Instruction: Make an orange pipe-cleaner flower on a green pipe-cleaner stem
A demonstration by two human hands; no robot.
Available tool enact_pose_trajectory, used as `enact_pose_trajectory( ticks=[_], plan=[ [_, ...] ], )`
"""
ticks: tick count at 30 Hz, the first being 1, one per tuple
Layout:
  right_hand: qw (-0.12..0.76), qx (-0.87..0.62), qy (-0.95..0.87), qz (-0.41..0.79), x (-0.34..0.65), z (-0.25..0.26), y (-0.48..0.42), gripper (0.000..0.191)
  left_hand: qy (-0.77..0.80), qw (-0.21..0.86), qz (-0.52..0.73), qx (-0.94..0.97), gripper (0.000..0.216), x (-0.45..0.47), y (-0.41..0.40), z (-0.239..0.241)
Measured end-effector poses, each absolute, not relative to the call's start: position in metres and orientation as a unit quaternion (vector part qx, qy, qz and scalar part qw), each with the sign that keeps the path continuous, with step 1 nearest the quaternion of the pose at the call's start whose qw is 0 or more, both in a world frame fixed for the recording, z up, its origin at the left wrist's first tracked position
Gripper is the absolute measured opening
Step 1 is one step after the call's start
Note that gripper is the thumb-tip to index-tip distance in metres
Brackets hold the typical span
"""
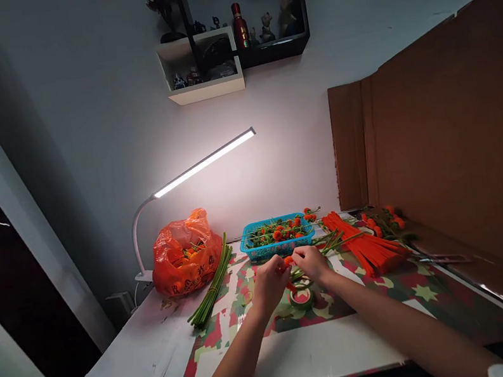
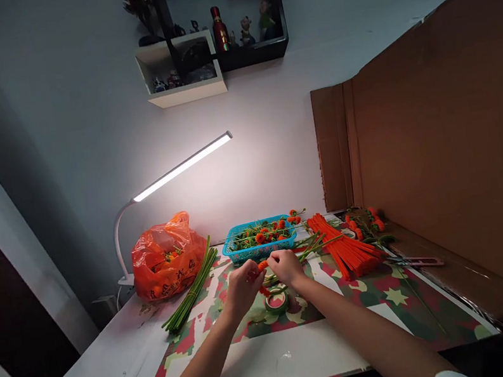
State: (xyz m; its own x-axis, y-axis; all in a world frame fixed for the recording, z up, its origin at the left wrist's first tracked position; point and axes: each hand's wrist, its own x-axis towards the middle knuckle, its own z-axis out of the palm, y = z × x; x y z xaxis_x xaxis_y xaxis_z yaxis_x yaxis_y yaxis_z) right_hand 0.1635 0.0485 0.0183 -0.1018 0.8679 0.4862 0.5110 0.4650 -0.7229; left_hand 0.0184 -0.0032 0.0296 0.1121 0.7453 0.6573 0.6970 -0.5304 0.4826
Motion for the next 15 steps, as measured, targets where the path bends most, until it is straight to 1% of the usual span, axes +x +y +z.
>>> enact_pose_trajectory(
  ticks=[4,7,11,15],
  plan=[
    [0.477,-0.432,-0.724,0.247,0.174,0.02,0.043,0.024,0.458,0.043,0.414,0.785,0.019,0.011,-0.002,0.046],
    [0.448,-0.406,-0.746,0.277,0.179,0.015,0.037,0.024,0.438,0.055,0.379,0.813,0.019,0.003,0.0,0.046],
    [0.388,-0.399,-0.795,0.241,0.181,0.01,0.026,0.025,0.438,0.063,0.379,0.813,0.021,-0.004,0.0,0.029],
    [0.371,-0.407,-0.806,0.217,0.179,0.007,0.019,0.022,0.434,0.085,0.383,0.811,0.022,-0.008,-0.002,0.014]
  ],
)
